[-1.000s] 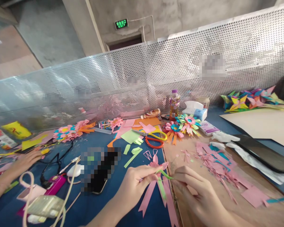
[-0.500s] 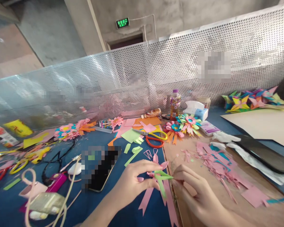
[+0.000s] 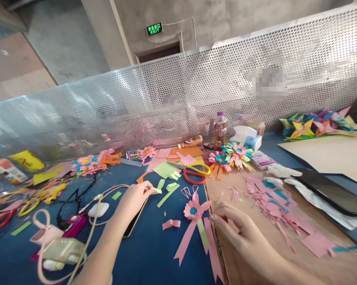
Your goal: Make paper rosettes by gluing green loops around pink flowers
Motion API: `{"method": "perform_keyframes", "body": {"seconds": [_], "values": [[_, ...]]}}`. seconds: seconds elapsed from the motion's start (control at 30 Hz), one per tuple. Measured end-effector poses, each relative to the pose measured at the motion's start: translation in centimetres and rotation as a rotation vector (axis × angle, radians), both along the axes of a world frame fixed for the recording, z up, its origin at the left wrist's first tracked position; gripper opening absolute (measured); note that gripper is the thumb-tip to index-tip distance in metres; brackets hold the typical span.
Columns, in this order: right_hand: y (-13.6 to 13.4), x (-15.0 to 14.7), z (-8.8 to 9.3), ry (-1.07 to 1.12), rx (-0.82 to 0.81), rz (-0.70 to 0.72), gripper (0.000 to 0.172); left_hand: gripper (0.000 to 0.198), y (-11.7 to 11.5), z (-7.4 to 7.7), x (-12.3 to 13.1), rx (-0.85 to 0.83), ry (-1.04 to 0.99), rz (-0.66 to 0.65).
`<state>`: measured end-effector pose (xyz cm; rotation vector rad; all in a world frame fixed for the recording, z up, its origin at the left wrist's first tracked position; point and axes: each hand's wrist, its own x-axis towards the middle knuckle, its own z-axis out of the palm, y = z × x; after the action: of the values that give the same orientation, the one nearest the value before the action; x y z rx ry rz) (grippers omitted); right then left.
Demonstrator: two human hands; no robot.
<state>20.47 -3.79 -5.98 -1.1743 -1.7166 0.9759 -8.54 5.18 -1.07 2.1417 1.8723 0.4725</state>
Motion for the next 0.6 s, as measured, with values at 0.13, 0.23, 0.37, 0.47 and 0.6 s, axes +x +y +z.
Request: {"method": "perform_keyframes", "body": {"seconds": [0.13, 0.23, 0.37, 0.47, 0.6], "values": [[0.0, 0.1, -0.1, -0.004, 0.013, -0.033, 0.035, 0.021, 0.7, -1.6, -0.1, 0.002, -0.018, -0.010], [0.0, 0.2, -0.3, -0.018, 0.010, -0.050, 0.035, 0.023, 1.1, -2.4, 0.0, 0.031, -0.026, 0.006], [0.0, 0.3, -0.3, -0.029, 0.017, -0.056, 0.035, 0.025, 0.9, -2.6, 0.4, 0.177, 0.089, -0.022], [0.0, 0.2, -0.2, -0.037, 0.028, -0.067, 0.036, 0.020, 0.3, -2.6, 1.2, 0.181, 0.152, -0.061], [0.0, 0.2, -0.2, -0.049, 0.040, -0.065, 0.036, 0.021, -0.1, -3.0, 1.8, 0.102, 0.210, 0.015]]}}
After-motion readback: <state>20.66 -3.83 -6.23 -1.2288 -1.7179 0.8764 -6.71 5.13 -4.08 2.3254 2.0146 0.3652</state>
